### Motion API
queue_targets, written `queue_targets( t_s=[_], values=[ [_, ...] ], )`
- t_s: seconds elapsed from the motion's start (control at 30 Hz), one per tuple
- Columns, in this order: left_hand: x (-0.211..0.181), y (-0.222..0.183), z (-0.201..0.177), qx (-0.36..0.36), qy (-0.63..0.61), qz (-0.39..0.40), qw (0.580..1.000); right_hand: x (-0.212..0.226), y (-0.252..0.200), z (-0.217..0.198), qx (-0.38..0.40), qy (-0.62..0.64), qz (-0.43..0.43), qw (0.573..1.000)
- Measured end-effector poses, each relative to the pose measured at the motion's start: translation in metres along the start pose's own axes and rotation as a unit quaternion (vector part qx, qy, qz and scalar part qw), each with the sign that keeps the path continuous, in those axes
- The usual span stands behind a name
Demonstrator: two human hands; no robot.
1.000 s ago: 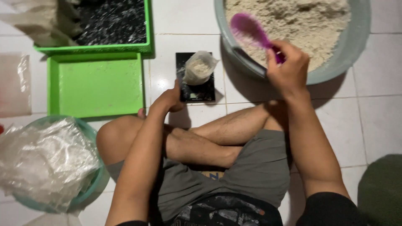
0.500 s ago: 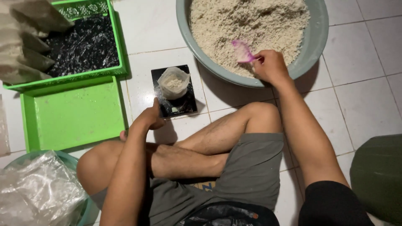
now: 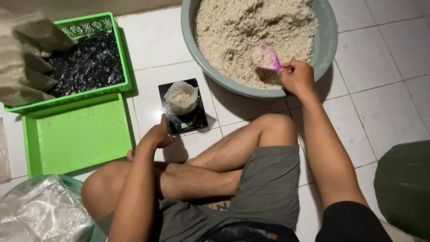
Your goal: Filling small plastic bags with grain from a large basin, weighing each bag on a digital scale for portion control, and organizing them in trays.
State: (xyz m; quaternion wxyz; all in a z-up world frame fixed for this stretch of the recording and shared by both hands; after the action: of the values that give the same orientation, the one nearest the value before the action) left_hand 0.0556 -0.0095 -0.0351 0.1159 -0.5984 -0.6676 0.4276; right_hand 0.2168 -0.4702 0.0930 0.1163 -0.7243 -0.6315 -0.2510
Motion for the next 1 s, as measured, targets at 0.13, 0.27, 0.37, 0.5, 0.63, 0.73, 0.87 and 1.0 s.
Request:
queue_targets(
  t_s=[0.13, 0.27, 0.37, 0.5, 0.63, 0.73, 0.87, 1.0],
  values=[
    [0.004, 0.004, 0.002, -0.007, -0.004, -0.004, 1.000, -0.007, -0.001, 0.000, -0.002, 0.003, -0.002, 1.000],
    [0.000, -0.001, 0.001, -0.007, -0.017, -0.001, 1.000, -0.011, -0.003, -0.004, -0.017, 0.005, 0.011, 1.000],
    [-0.006, -0.013, -0.005, -0.005, -0.022, -0.002, 1.000, -0.001, -0.010, -0.007, -0.017, 0.011, 0.002, 1.000],
    [-0.001, -0.005, -0.001, -0.008, -0.027, 0.006, 1.000, 0.018, -0.015, -0.020, -0.044, 0.020, -0.011, 0.999],
    [0.002, -0.003, 0.002, -0.007, -0.035, 0.008, 0.999, 0.009, -0.011, -0.006, -0.025, -0.003, -0.019, 1.000],
    [-0.004, -0.009, -0.003, -0.011, -0.051, 0.018, 0.998, 0.010, -0.010, -0.010, -0.045, -0.007, -0.038, 0.998],
    [-0.010, -0.015, -0.008, -0.013, -0.061, 0.029, 0.998, 0.036, -0.022, -0.016, -0.032, 0.021, -0.069, 0.997],
    [-0.003, 0.006, 0.003, -0.030, -0.074, 0.056, 0.995, 0.086, -0.046, -0.020, 0.004, 0.120, -0.118, 0.986]
  ],
)
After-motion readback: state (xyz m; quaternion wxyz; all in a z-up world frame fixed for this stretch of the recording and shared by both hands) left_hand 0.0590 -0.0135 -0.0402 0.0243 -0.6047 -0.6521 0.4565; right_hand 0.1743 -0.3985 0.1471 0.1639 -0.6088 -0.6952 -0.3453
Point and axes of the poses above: each hand's wrist, its own y-axis towards the middle knuckle, its own z-axis out of the palm, x = y × z, the point moved 10 cm from there along y, towards the middle knuckle, and after that the axes turned 2 degrees about -x, right-handed, at the moved point
